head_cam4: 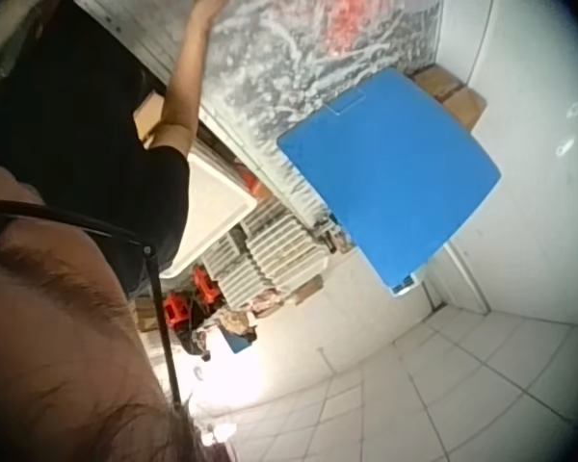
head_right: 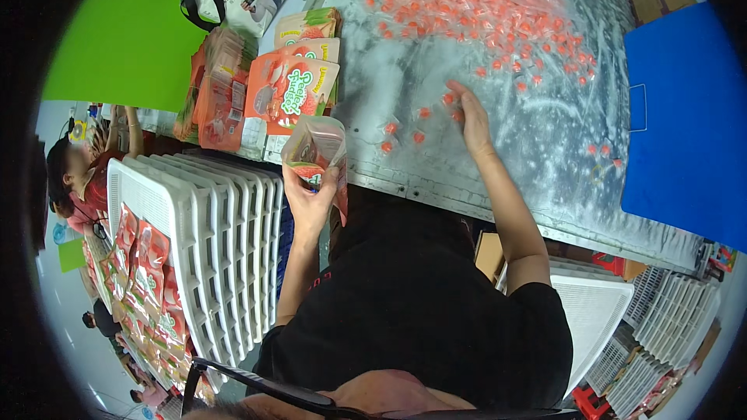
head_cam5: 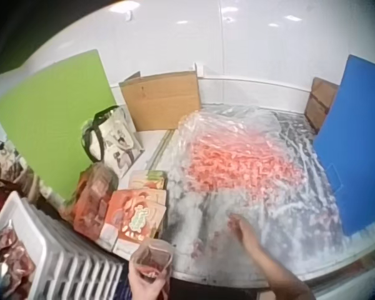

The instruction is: Packaging small food items into individual plastic bags and stacking the filled bags into a crate.

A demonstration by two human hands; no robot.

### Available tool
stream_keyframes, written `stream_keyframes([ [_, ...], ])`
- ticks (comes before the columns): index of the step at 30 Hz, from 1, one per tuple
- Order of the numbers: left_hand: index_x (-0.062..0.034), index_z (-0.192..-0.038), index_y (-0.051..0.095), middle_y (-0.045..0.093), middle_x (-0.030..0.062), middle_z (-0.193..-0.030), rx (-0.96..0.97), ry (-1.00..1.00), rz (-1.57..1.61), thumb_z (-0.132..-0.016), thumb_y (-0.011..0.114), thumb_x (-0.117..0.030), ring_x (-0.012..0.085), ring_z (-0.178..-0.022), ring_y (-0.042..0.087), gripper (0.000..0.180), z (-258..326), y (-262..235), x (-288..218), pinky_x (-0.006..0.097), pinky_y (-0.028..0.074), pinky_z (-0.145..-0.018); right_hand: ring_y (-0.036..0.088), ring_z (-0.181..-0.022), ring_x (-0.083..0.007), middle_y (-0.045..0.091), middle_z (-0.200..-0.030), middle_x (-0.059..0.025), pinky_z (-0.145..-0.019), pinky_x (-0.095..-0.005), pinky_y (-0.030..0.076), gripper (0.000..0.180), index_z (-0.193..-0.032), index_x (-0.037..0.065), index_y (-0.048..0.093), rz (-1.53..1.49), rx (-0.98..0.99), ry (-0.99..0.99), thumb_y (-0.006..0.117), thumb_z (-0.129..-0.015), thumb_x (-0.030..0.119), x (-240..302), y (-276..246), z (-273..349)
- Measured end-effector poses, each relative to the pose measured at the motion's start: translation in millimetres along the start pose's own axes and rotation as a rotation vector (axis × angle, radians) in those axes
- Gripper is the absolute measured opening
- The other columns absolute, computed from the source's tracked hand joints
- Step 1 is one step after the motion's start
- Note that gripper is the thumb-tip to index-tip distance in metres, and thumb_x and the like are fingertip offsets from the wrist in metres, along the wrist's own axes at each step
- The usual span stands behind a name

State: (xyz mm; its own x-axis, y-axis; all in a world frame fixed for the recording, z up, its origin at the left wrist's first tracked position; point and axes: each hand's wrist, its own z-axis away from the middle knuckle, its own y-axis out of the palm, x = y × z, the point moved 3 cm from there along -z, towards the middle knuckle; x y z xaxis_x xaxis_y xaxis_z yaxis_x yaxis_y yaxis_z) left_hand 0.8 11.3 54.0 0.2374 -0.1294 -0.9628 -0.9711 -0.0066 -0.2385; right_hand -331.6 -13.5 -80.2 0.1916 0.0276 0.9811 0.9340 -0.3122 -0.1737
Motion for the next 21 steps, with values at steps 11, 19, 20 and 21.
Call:
stream_keyframes([
  [11, 0.0002, -0.134, 0.047, 0.068, 0.0086, -0.091, 0.004, -0.033, 0.049, -0.080, 0.073, 0.000, 0.0105, -0.070, 0.062, 0.061, 0, -4, -6, 0.025, 0.051, -0.060, 0.034, -0.142, -0.0414, 0.040, -0.155, -0.0123, -0.113, -0.0708, 0.022, 0.071, -0.142, 0.026, 0.056, 0.819, 0.392, -0.595, 0.075, -0.080, 0.054, 45, 90, 31],
  [19, 0.0003, -0.135, 0.048, 0.068, 0.0102, -0.101, 0.010, -0.036, 0.037, -0.078, 0.073, 0.000, 0.0157, -0.087, 0.066, 0.062, 1, -6, 1, 0.031, 0.055, -0.079, 0.056, -0.113, -0.0270, 0.061, -0.117, -0.0052, -0.096, -0.0486, 0.046, 0.037, -0.111, 0.015, 0.068, 0.764, 0.408, -0.746, 0.079, -0.080, 0.034, 32, 105, 36],
  [20, 0.0002, -0.136, 0.048, 0.068, 0.0103, -0.102, 0.023, -0.091, 0.059, -0.078, 0.073, 0.000, 0.0171, -0.090, 0.067, 0.063, 2, -4, 0, 0.032, 0.055, -0.083, 0.058, -0.104, -0.0254, 0.061, -0.110, -0.0049, -0.089, -0.0452, 0.048, 0.032, -0.107, 0.014, 0.068, 0.738, 0.371, -0.729, 0.079, -0.081, 0.030, 28, 101, 36],
  [21, -0.0001, -0.137, 0.048, 0.068, 0.0106, -0.103, 0.028, -0.116, 0.056, -0.078, 0.073, 0.001, 0.0185, -0.093, 0.068, 0.064, 3, -3, -2, 0.033, 0.055, -0.086, 0.060, -0.095, -0.0238, 0.062, -0.102, -0.0047, -0.082, -0.0418, 0.049, 0.027, -0.102, 0.013, 0.069, 0.706, 0.337, -0.717, 0.079, -0.081, 0.026, 28, 99, 35],
])
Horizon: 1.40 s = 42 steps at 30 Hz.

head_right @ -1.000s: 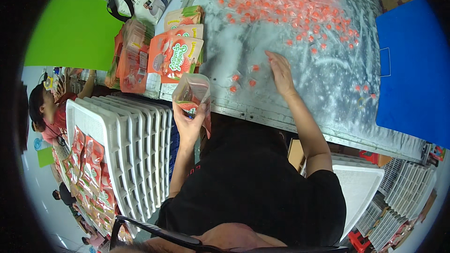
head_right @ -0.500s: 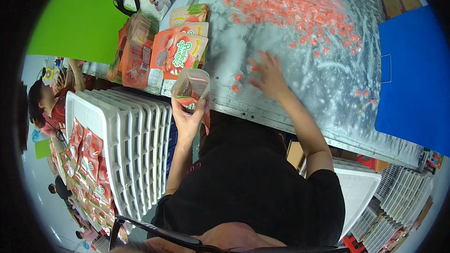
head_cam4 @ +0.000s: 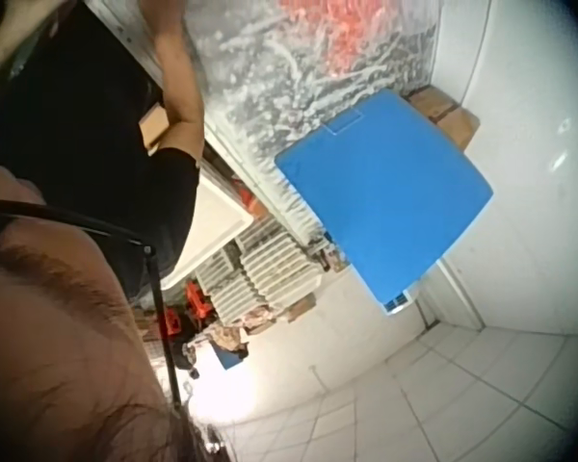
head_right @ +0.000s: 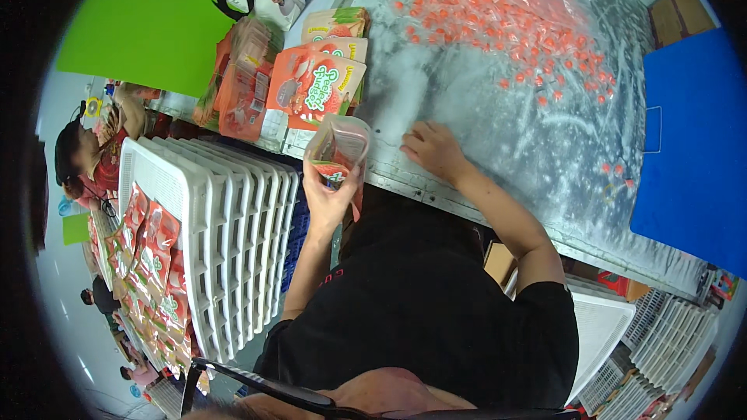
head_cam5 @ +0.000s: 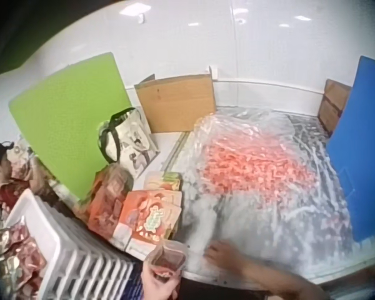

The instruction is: Packaging small food items into individual plastic bags and stacking the filled bags into a crate.

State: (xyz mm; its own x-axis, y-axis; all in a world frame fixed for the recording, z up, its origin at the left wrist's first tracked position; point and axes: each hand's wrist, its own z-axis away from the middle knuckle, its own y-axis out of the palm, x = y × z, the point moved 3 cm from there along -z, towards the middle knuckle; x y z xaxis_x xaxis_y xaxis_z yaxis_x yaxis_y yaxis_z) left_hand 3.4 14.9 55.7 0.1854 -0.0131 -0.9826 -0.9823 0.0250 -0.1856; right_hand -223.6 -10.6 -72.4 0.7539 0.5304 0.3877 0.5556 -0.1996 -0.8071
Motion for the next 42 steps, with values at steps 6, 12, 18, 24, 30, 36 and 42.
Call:
stream_keyframes([
  [6, -0.0031, -0.144, 0.046, 0.051, 0.0225, -0.147, 0.023, 0.375, -0.328, -0.066, 0.080, 0.001, 0.0367, -0.132, 0.054, 0.086, -6, 9, 16, 0.045, 0.045, -0.108, 0.062, -0.071, -0.0219, 0.061, -0.080, -0.0084, -0.064, -0.0331, 0.051, 0.011, -0.092, 0.007, 0.072, -0.688, -0.201, 0.531, 0.076, -0.084, 0.014, -9, -33, -18],
  [12, -0.0033, -0.144, 0.047, 0.047, 0.0237, -0.150, 0.109, 0.523, -0.525, -0.060, 0.082, 0.000, 0.0414, -0.138, 0.046, 0.091, -6, 29, 18, 0.049, 0.039, -0.114, 0.065, -0.072, -0.0251, 0.065, -0.085, -0.0084, -0.066, -0.0353, 0.053, 0.016, -0.092, 0.005, 0.070, -0.359, 0.069, 0.101, 0.075, -0.085, 0.019, 66, -136, -75],
  [18, -0.0021, -0.143, 0.047, 0.050, 0.0237, -0.147, 0.204, 0.386, -0.424, -0.064, 0.081, 0.000, 0.0406, -0.135, 0.049, 0.087, -2, 48, 7, 0.046, 0.042, -0.112, 0.066, -0.084, -0.0293, 0.065, -0.092, -0.0121, -0.074, -0.0372, 0.055, 0.017, -0.098, 0.002, 0.069, -0.343, -0.143, 0.087, 0.065, -0.092, 0.018, 80, -129, -82],
  [24, -0.0021, -0.145, 0.045, 0.061, 0.0206, -0.133, 0.200, 0.355, -0.349, -0.072, 0.078, 0.002, 0.0312, -0.114, 0.064, 0.080, -3, 54, 9, 0.038, 0.053, -0.095, 0.067, -0.099, -0.0274, 0.069, -0.105, -0.0159, -0.088, -0.0353, 0.052, 0.023, -0.106, -0.002, 0.067, -0.942, -0.257, 0.207, 0.052, -0.100, 0.015, 80, -126, -69],
  [30, 0.0005, -0.145, 0.044, 0.050, 0.0201, -0.150, 0.198, 0.043, 0.004, -0.071, 0.076, 0.003, 0.0339, -0.133, 0.055, 0.080, 2, 50, 18, 0.041, 0.048, -0.106, 0.065, -0.115, -0.0293, 0.070, -0.119, -0.0167, -0.106, -0.0427, 0.045, 0.035, -0.116, 0.001, 0.068, -0.623, -0.351, 0.419, 0.051, -0.103, 0.029, -1, -125, -51],
  [36, 0.0007, -0.147, 0.043, 0.052, 0.0202, -0.147, 0.184, 0.041, -0.043, -0.074, 0.073, 0.003, 0.0302, -0.125, 0.059, 0.078, -4, 43, 12, 0.039, 0.050, -0.101, 0.033, -0.146, -0.0402, 0.042, -0.156, -0.0188, -0.120, -0.0590, 0.021, 0.054, -0.141, 0.017, 0.059, 0.555, -0.234, 0.665, 0.053, -0.099, 0.050, -192, -94, 3],
  [42, 0.0018, -0.141, 0.047, 0.068, 0.0140, -0.109, 0.146, 0.035, -0.066, -0.075, 0.073, 0.003, 0.0186, -0.092, 0.068, 0.071, 0, 38, 4, 0.033, 0.055, -0.084, 0.033, -0.147, -0.0375, 0.043, -0.156, -0.0184, -0.121, -0.0510, 0.022, 0.054, -0.149, 0.017, 0.051, 0.076, -0.228, 0.621, 0.045, -0.104, 0.045, -150, -60, 22],
])
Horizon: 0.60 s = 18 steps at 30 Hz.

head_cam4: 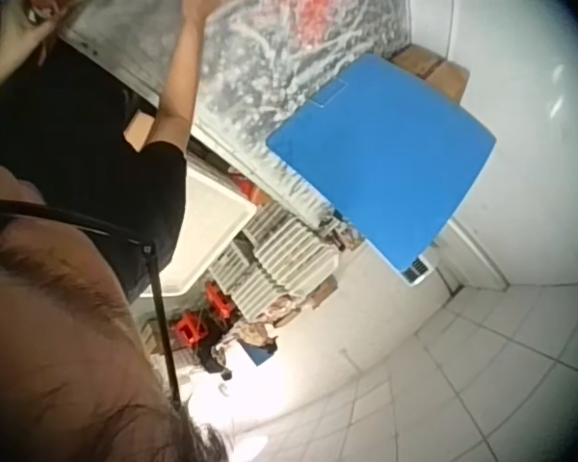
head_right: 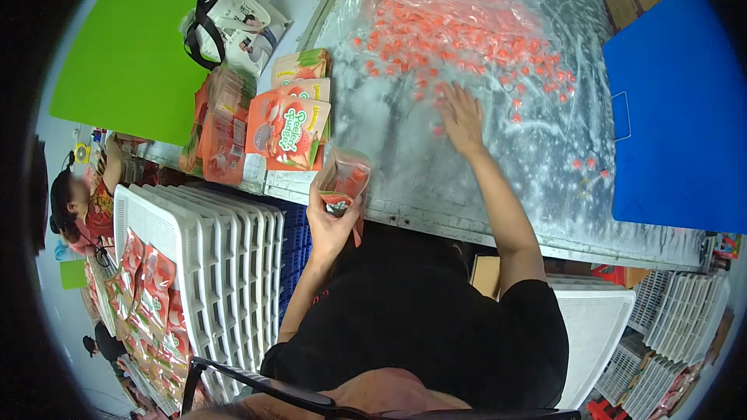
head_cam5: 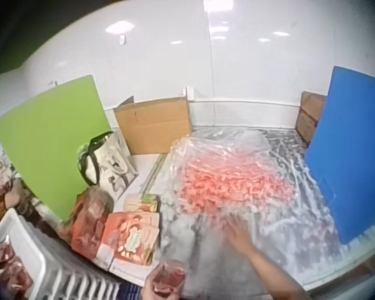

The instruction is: Packaging small food items into individual plastic bags and stacking the filled bags into a crate.

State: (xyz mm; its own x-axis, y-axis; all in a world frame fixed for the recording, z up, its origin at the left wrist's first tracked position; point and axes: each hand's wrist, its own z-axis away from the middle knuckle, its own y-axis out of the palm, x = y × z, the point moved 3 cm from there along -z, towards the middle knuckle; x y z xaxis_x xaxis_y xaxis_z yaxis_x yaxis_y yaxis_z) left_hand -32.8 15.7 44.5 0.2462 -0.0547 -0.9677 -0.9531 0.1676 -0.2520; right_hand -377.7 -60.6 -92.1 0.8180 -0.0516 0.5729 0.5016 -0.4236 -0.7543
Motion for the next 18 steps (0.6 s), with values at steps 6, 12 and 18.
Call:
stream_keyframes([
  [6, 0.0037, -0.138, 0.049, 0.067, 0.0120, -0.113, -0.015, -0.062, 0.133, -0.076, 0.077, 0.002, 0.0164, -0.102, 0.063, 0.067, 2, -1, -15, 0.033, 0.050, -0.094, 0.047, -0.137, -0.0326, 0.054, -0.146, -0.0172, -0.116, -0.0371, 0.033, 0.046, -0.146, 0.010, 0.053, -0.750, -0.145, 0.276, 0.050, -0.104, 0.029, -9, -17, 38],
  [12, 0.0031, -0.138, 0.049, 0.066, 0.0115, -0.117, -0.030, -0.031, 0.058, -0.077, 0.077, 0.002, 0.0169, -0.107, 0.061, 0.067, 1, -12, -4, 0.034, 0.048, -0.097, 0.048, -0.134, -0.0352, 0.052, -0.146, -0.0158, -0.114, -0.0433, 0.036, 0.054, -0.141, 0.010, 0.057, -0.232, -0.054, -0.037, 0.071, -0.089, 0.019, 17, -29, 48],
  [18, 0.0023, -0.139, 0.049, 0.065, 0.0115, -0.120, -0.029, -0.023, 0.056, -0.078, 0.076, 0.003, 0.0177, -0.109, 0.061, 0.066, 0, -16, 4, 0.034, 0.048, -0.098, 0.040, -0.141, -0.0356, 0.049, -0.150, -0.0106, -0.119, -0.0543, 0.025, 0.054, -0.139, 0.014, 0.058, 0.097, 0.046, -0.141, 0.070, -0.087, 0.020, 31, -24, 46],
])
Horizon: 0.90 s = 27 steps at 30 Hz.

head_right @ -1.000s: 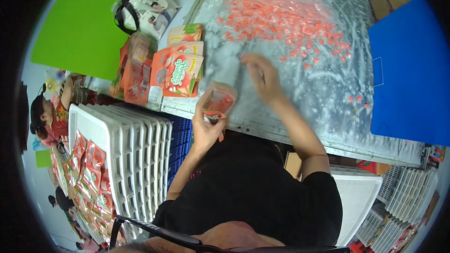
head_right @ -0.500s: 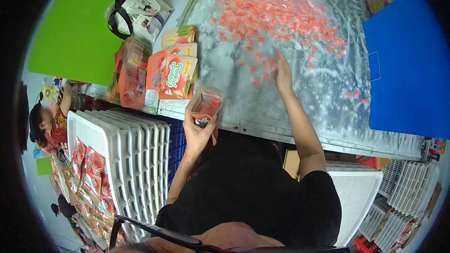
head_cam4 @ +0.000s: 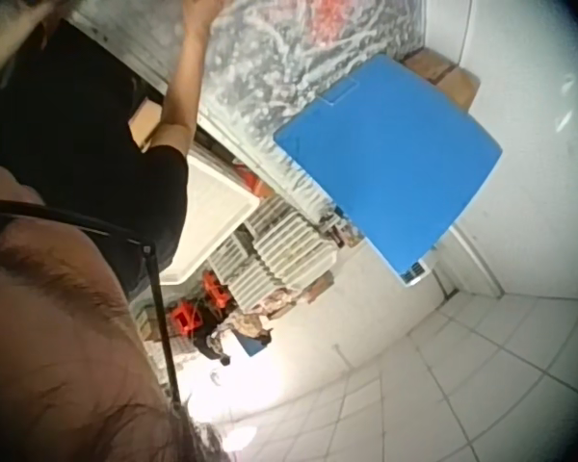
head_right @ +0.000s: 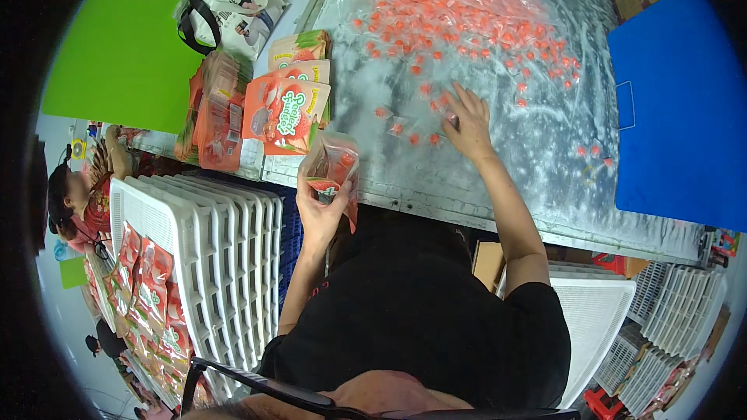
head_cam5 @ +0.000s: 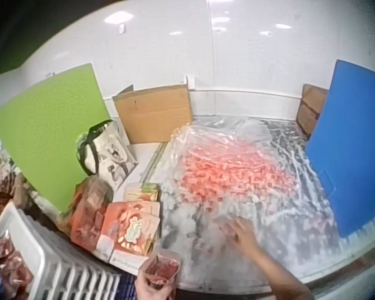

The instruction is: Packaging small food items into individual plastic bags and stacking the filled bags into a crate.

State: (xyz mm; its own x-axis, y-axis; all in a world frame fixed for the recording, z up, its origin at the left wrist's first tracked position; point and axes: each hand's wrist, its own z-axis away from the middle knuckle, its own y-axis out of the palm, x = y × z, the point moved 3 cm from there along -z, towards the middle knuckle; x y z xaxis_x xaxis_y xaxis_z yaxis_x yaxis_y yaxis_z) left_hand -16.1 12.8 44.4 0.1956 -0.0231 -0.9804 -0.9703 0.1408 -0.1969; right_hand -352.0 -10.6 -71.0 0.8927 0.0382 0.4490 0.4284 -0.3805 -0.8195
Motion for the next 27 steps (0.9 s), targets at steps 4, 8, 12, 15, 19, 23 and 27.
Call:
stream_keyframes([
  [4, 0.0020, -0.138, 0.049, 0.064, 0.0120, -0.121, 0.008, 0.003, 0.018, -0.078, 0.076, 0.003, 0.0182, -0.112, 0.061, 0.065, 0, 0, -4, 0.035, 0.047, -0.100, 0.041, -0.140, -0.0339, 0.052, -0.147, -0.0103, -0.120, -0.0548, 0.024, 0.048, -0.134, 0.013, 0.061, 0.000, 0.038, 0.013, 0.068, -0.087, 0.016, -13, 5, 3],
  [8, 0.0017, -0.137, 0.048, 0.064, 0.0127, -0.122, 0.014, 0.027, -0.039, -0.079, 0.075, 0.003, 0.0185, -0.113, 0.061, 0.064, -2, -1, 3, 0.035, 0.047, -0.101, 0.045, -0.137, -0.0325, 0.055, -0.140, -0.0104, -0.120, -0.0534, 0.026, 0.042, -0.128, 0.010, 0.063, -0.089, -0.042, 0.054, 0.067, -0.086, 0.010, -18, 0, 17],
  [12, 0.0019, -0.137, 0.048, 0.064, 0.0131, -0.122, 0.024, -0.005, -0.007, -0.079, 0.076, 0.003, 0.0189, -0.113, 0.061, 0.065, -2, 1, 1, 0.035, 0.047, -0.101, 0.048, -0.134, -0.0316, 0.057, -0.137, -0.0107, -0.119, -0.0526, 0.027, 0.041, -0.126, 0.008, 0.063, -0.114, -0.009, 0.083, 0.066, -0.086, 0.007, -6, -15, 37],
  [15, 0.0022, -0.138, 0.047, 0.063, 0.0133, -0.123, 0.029, 0.003, -0.017, -0.079, 0.076, 0.003, 0.0193, -0.114, 0.061, 0.065, -2, 2, 3, 0.036, 0.047, -0.102, 0.046, -0.137, -0.0314, 0.055, -0.140, -0.0118, -0.120, -0.0516, 0.027, 0.042, -0.129, 0.008, 0.063, -0.148, 0.034, 0.045, 0.063, -0.087, 0.009, 2, -23, 50],
  [19, 0.0022, -0.138, 0.048, 0.063, 0.0136, -0.123, 0.028, -0.014, -0.017, -0.079, 0.076, 0.003, 0.0200, -0.116, 0.060, 0.066, -2, 3, 4, 0.036, 0.046, -0.103, 0.041, -0.143, -0.0312, 0.052, -0.148, -0.0125, -0.122, -0.0426, 0.023, 0.047, -0.139, 0.007, 0.058, -0.637, -0.013, 0.199, 0.049, -0.096, 0.023, -2, -27, 56],
  [23, 0.0020, -0.138, 0.048, 0.062, 0.0133, -0.124, 0.022, 0.004, -0.003, -0.079, 0.075, 0.003, 0.0200, -0.116, 0.059, 0.066, 0, 2, 1, 0.036, 0.046, -0.103, 0.037, -0.146, -0.0315, 0.049, -0.153, -0.0125, -0.123, -0.0388, 0.021, 0.055, -0.145, 0.005, 0.054, -0.622, 0.003, 0.201, 0.041, -0.100, 0.035, -9, -34, 47],
  [27, 0.0014, -0.138, 0.048, 0.062, 0.0128, -0.123, 0.016, -0.013, 0.029, -0.079, 0.075, 0.003, 0.0192, -0.117, 0.059, 0.065, 1, 0, -2, 0.036, 0.045, -0.103, 0.034, -0.145, -0.0347, 0.041, -0.157, -0.0103, -0.120, -0.0515, 0.024, 0.054, -0.144, 0.015, 0.057, -0.153, 0.140, -0.082, 0.061, -0.094, 0.036, 14, -25, 46],
])
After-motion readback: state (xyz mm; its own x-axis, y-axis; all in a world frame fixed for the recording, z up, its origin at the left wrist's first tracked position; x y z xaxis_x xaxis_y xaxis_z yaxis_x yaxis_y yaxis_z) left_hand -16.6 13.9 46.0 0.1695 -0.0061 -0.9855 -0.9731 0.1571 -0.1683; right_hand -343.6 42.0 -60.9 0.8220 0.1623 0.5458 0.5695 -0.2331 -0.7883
